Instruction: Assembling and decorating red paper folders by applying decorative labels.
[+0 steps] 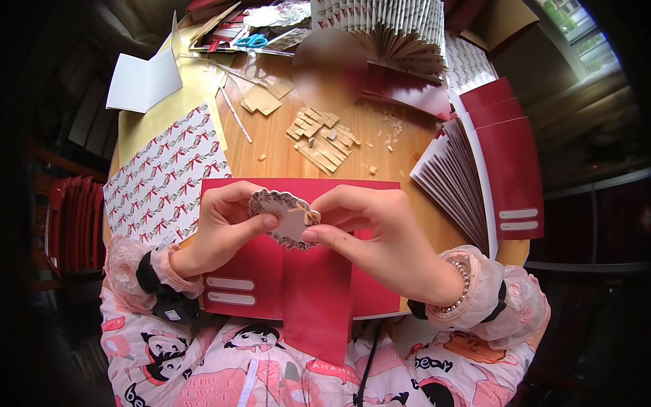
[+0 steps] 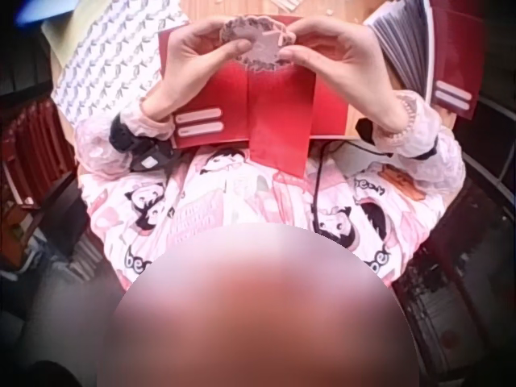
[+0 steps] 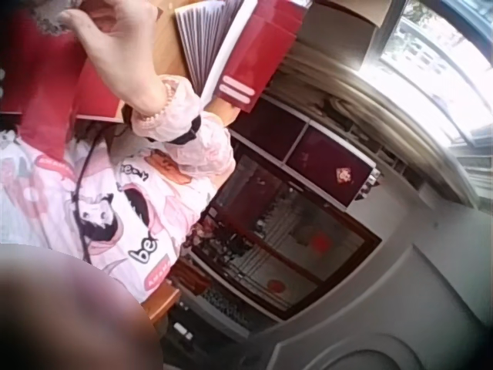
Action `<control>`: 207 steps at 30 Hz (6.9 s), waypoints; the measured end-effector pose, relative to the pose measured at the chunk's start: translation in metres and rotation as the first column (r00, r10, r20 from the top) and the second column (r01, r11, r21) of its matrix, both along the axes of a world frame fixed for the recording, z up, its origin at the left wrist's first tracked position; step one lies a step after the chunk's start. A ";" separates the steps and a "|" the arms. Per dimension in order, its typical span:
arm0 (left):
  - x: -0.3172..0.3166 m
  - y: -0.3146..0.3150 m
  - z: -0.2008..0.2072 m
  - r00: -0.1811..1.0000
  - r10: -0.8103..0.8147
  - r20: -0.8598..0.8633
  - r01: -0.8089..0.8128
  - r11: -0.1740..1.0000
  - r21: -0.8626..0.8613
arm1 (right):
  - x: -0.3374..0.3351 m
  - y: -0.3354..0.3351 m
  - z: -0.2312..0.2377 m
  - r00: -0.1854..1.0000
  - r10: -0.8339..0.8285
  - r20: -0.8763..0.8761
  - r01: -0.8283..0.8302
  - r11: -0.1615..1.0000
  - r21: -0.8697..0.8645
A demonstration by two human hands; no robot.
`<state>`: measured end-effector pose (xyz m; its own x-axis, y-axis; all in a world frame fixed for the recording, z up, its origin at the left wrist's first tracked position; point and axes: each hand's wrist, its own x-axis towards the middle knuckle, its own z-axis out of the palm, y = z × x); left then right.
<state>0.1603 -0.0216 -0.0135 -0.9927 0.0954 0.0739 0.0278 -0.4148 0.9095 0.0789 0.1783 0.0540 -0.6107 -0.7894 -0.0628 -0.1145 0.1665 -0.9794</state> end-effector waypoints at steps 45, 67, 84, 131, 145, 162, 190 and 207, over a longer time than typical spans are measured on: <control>-0.001 -0.004 0.000 0.917 -0.038 -0.398 -0.111 0.932 -0.344 | 0.010 -0.017 0.002 0.997 -0.081 -0.019 0.077 0.985 -0.156; -0.006 -0.011 -0.010 0.735 0.082 -0.673 -0.414 0.840 -0.351 | -0.062 -0.021 0.018 0.937 -0.247 -0.248 0.262 0.964 0.033; -0.001 -0.004 0.000 0.678 -0.138 -0.722 -0.302 0.843 -0.445 | -0.089 -0.099 -0.039 0.978 0.103 -0.184 -0.080 0.988 0.128; 0.001 -0.002 -0.002 0.923 0.221 -0.315 -0.331 0.874 -0.355 | -0.030 -0.042 0.011 0.994 0.056 -0.090 -0.052 0.997 0.052; -0.003 -0.001 -0.007 0.917 0.337 -0.213 -0.371 0.917 -0.144 | -0.069 -0.042 0.002 0.965 -0.126 -0.232 0.149 0.985 0.086; 0.001 -0.005 0.003 0.932 0.030 -0.360 -0.211 0.855 -0.474 | -0.092 -0.095 -0.030 0.945 0.033 -0.324 -0.028 0.999 0.020; 0.000 -0.002 0.000 0.937 0.217 -0.272 -0.288 0.923 -0.254 | -0.016 -0.045 0.017 0.996 0.083 -0.045 -0.085 0.995 -0.043; 0.002 -0.002 -0.002 0.886 0.196 -0.419 -0.383 0.819 -0.427 | -0.009 -0.040 0.029 0.972 0.127 -0.198 -0.127 0.992 0.011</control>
